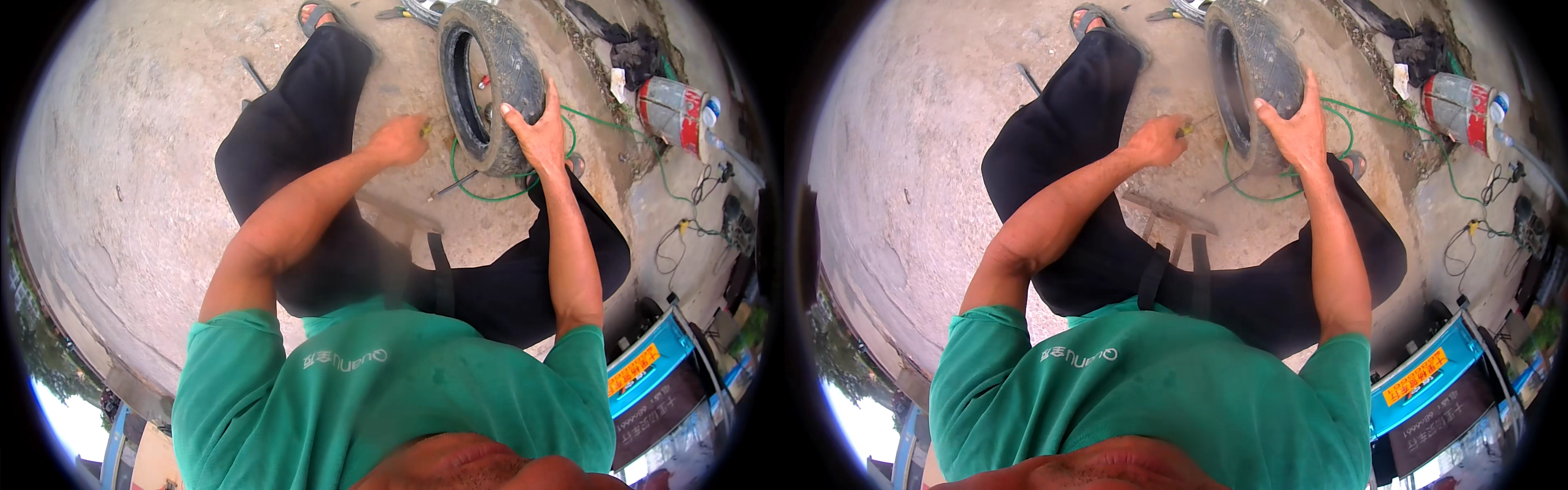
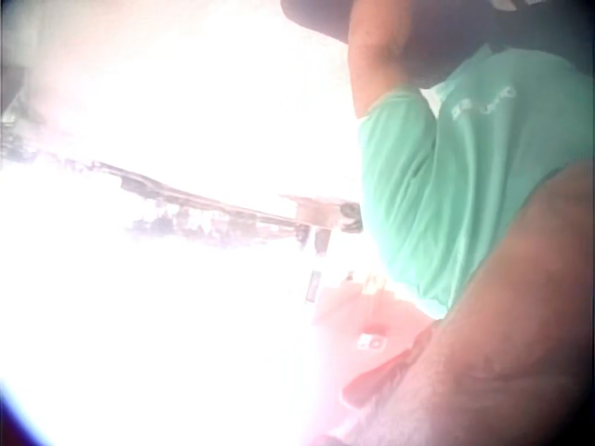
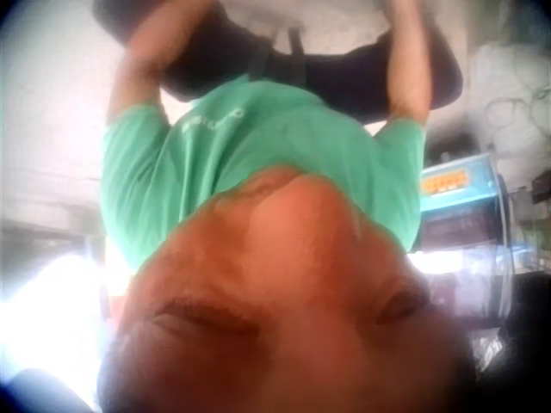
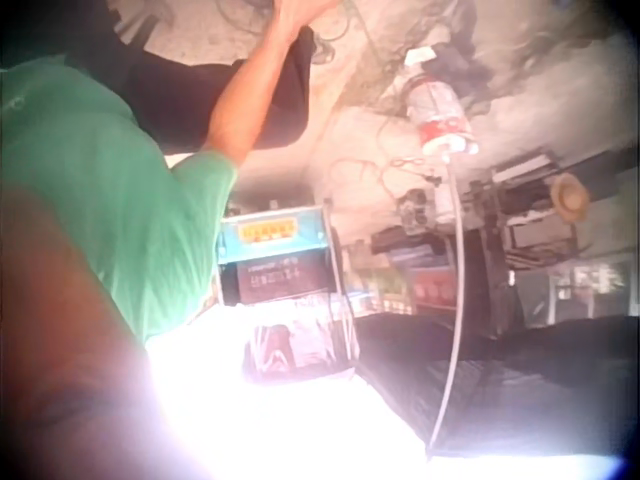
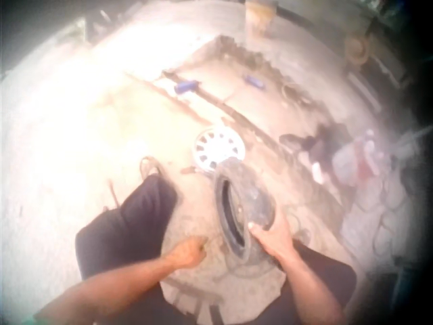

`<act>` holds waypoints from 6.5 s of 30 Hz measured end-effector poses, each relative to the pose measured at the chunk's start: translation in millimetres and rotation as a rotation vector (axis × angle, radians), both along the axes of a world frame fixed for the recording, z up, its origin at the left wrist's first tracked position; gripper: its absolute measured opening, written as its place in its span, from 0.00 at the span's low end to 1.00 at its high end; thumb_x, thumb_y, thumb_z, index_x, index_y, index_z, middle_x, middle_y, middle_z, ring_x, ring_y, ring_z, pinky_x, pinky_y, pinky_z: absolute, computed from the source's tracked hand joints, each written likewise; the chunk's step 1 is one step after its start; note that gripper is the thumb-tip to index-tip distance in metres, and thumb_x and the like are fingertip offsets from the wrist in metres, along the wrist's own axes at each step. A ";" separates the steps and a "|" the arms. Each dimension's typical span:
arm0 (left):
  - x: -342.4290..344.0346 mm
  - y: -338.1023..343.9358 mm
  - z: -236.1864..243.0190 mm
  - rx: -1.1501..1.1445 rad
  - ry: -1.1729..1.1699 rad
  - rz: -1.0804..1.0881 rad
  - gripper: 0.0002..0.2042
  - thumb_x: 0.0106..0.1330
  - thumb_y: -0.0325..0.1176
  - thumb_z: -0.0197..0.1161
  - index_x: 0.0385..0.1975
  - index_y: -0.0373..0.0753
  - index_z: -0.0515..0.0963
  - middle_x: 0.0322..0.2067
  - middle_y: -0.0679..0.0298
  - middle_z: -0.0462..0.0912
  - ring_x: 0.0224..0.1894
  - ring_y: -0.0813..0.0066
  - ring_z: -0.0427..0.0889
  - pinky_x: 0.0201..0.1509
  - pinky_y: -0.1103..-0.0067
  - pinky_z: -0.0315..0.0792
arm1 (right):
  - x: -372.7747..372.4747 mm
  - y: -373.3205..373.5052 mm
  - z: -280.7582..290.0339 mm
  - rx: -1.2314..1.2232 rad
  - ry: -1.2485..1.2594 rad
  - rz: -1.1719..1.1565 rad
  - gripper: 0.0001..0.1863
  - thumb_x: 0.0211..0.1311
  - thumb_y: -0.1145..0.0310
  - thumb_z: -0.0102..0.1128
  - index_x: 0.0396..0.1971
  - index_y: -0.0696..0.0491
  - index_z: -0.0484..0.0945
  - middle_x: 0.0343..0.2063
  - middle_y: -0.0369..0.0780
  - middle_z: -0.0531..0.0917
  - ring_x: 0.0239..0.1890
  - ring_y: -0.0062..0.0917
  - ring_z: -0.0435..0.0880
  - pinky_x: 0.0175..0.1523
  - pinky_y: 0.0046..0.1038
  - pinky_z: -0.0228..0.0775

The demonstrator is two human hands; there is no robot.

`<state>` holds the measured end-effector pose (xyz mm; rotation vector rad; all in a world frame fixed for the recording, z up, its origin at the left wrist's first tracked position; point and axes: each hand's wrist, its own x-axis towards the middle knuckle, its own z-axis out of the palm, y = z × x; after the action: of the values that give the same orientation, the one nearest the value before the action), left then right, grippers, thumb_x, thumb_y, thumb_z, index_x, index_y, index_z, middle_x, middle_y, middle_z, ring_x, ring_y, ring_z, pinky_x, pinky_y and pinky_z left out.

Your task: The person removes the inner tube from a tire, applies glue to it, and luego uses a screwdriver to help reinsert it and reseat the tire on a rim. The person also uses a basin of water to submerge the tire.

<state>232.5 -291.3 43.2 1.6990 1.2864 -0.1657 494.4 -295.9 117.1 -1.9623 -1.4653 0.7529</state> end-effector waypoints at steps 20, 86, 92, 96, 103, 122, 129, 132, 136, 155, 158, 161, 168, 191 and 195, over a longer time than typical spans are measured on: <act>110.2 38.2 -147.9 0.130 0.074 -0.269 0.15 0.64 0.36 0.61 0.48 0.41 0.86 0.50 0.49 0.86 0.54 0.51 0.85 0.57 0.62 0.79 | 13.8 -50.0 -47.1 0.236 0.074 0.213 0.57 0.43 0.51 0.79 0.69 0.64 0.60 0.61 0.56 0.75 0.63 0.46 0.76 0.67 0.41 0.68; 19.5 131.8 -16.9 0.136 0.328 -0.220 0.19 0.68 0.44 0.58 0.46 0.35 0.84 0.43 0.44 0.86 0.52 0.47 0.84 0.56 0.60 0.75 | -37.2 -66.6 -35.5 -0.070 0.465 -0.038 0.57 0.43 0.53 0.82 0.70 0.63 0.59 0.61 0.55 0.75 0.65 0.41 0.75 0.68 0.39 0.67; -40.0 115.0 91.6 0.000 -0.340 0.813 0.14 0.74 0.37 0.58 0.50 0.34 0.80 0.30 0.67 0.81 0.27 0.80 0.76 0.34 0.80 0.72 | -68.2 -93.3 -24.8 -0.274 0.430 0.076 0.57 0.42 0.54 0.82 0.70 0.64 0.59 0.63 0.56 0.72 0.68 0.46 0.71 0.72 0.40 0.62; 21.1 87.6 109.0 0.280 -0.711 0.623 0.14 0.76 0.34 0.57 0.55 0.33 0.77 0.46 0.60 0.87 0.42 0.83 0.78 0.51 0.82 0.70 | -71.3 -102.3 -22.8 -0.306 0.407 0.100 0.56 0.45 0.55 0.80 0.71 0.63 0.58 0.62 0.56 0.73 0.67 0.46 0.71 0.71 0.40 0.63; 72.5 75.2 72.3 0.600 -0.602 0.219 0.14 0.69 0.42 0.63 0.46 0.39 0.85 0.42 0.54 0.88 0.49 0.53 0.83 0.59 0.67 0.73 | -15.5 -41.2 -11.4 -0.267 0.855 0.026 0.44 0.61 0.49 0.66 0.70 0.62 0.62 0.62 0.51 0.75 0.64 0.38 0.76 0.70 0.35 0.63; 54.2 113.3 58.0 0.717 -0.128 0.211 0.28 0.64 0.48 0.67 0.58 0.36 0.77 0.59 0.49 0.76 0.63 0.54 0.75 0.67 0.66 0.68 | 27.2 3.7 -106.5 -0.561 0.524 -0.236 0.22 0.73 0.61 0.51 0.62 0.54 0.70 0.48 0.46 0.85 0.47 0.34 0.88 0.48 0.38 0.81; 60.1 108.3 77.4 0.630 -0.195 0.259 0.28 0.63 0.44 0.64 0.59 0.34 0.72 0.58 0.43 0.73 0.63 0.44 0.71 0.67 0.61 0.67 | 3.9 -21.4 -118.1 -0.472 -0.047 0.211 0.31 0.66 0.62 0.54 0.70 0.49 0.66 0.54 0.59 0.81 0.56 0.54 0.81 0.62 0.45 0.72; 66.6 103.8 87.0 0.528 -0.158 0.274 0.29 0.63 0.44 0.64 0.60 0.34 0.71 0.57 0.43 0.72 0.63 0.44 0.71 0.67 0.60 0.67 | -0.2 -4.6 -129.0 -0.506 -0.160 0.313 0.29 0.66 0.63 0.53 0.68 0.49 0.69 0.48 0.58 0.84 0.52 0.53 0.83 0.57 0.48 0.75; 72.8 94.4 83.9 0.593 -0.170 0.262 0.29 0.62 0.45 0.64 0.60 0.34 0.71 0.58 0.44 0.71 0.63 0.44 0.70 0.65 0.58 0.69 | -23.1 25.0 -145.4 -0.705 -0.300 0.347 0.24 0.66 0.66 0.49 0.62 0.50 0.73 0.48 0.55 0.85 0.52 0.50 0.85 0.56 0.49 0.76; 70.9 91.7 66.6 0.681 -0.173 0.199 0.30 0.61 0.47 0.68 0.60 0.35 0.75 0.62 0.45 0.71 0.67 0.49 0.68 0.71 0.64 0.64 | -40.2 -11.7 -133.3 -0.802 -0.147 0.280 0.20 0.64 0.66 0.53 0.56 0.52 0.78 0.47 0.57 0.84 0.51 0.51 0.85 0.56 0.47 0.77; 72.1 90.0 63.6 0.679 -0.195 0.213 0.30 0.61 0.46 0.69 0.60 0.35 0.75 0.62 0.45 0.71 0.67 0.49 0.69 0.71 0.64 0.64 | -28.7 -3.8 -142.3 -0.561 -0.285 0.249 0.18 0.64 0.66 0.53 0.53 0.51 0.78 0.46 0.57 0.84 0.49 0.52 0.85 0.52 0.49 0.79; 74.6 88.9 66.2 0.687 -0.203 0.209 0.30 0.61 0.46 0.68 0.60 0.34 0.75 0.62 0.44 0.71 0.66 0.48 0.69 0.71 0.64 0.65 | -18.5 15.7 -148.0 -0.556 -0.394 0.341 0.17 0.63 0.67 0.53 0.51 0.52 0.78 0.42 0.55 0.86 0.45 0.50 0.87 0.49 0.47 0.81; 79.8 89.1 68.8 0.679 -0.181 0.196 0.29 0.62 0.45 0.68 0.60 0.34 0.75 0.61 0.45 0.72 0.66 0.50 0.69 0.71 0.64 0.65 | -37.2 23.2 -154.3 -0.642 -0.643 0.650 0.13 0.65 0.68 0.56 0.45 0.50 0.86 0.43 0.44 0.89 0.47 0.37 0.90 0.47 0.38 0.82; 75.6 87.4 66.0 0.690 -0.215 0.213 0.28 0.62 0.45 0.68 0.59 0.35 0.76 0.61 0.46 0.72 0.66 0.49 0.70 0.71 0.65 0.65 | -57.9 -58.3 -205.2 -0.930 0.469 -0.324 0.21 0.69 0.56 0.56 0.37 0.62 0.81 0.25 0.47 0.84 0.25 0.35 0.83 0.29 0.41 0.71; 75.1 86.2 67.5 0.682 -0.222 0.209 0.28 0.62 0.45 0.68 0.59 0.35 0.76 0.61 0.46 0.72 0.66 0.49 0.69 0.71 0.64 0.64 | -75.6 -52.0 -187.4 -0.908 0.649 -0.574 0.22 0.71 0.54 0.55 0.30 0.61 0.77 0.20 0.42 0.76 0.19 0.30 0.74 0.25 0.37 0.60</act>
<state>307.6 -205.1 110.7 2.0448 1.4281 0.6361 418.8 -347.8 -70.3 -2.2182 -0.1151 1.7324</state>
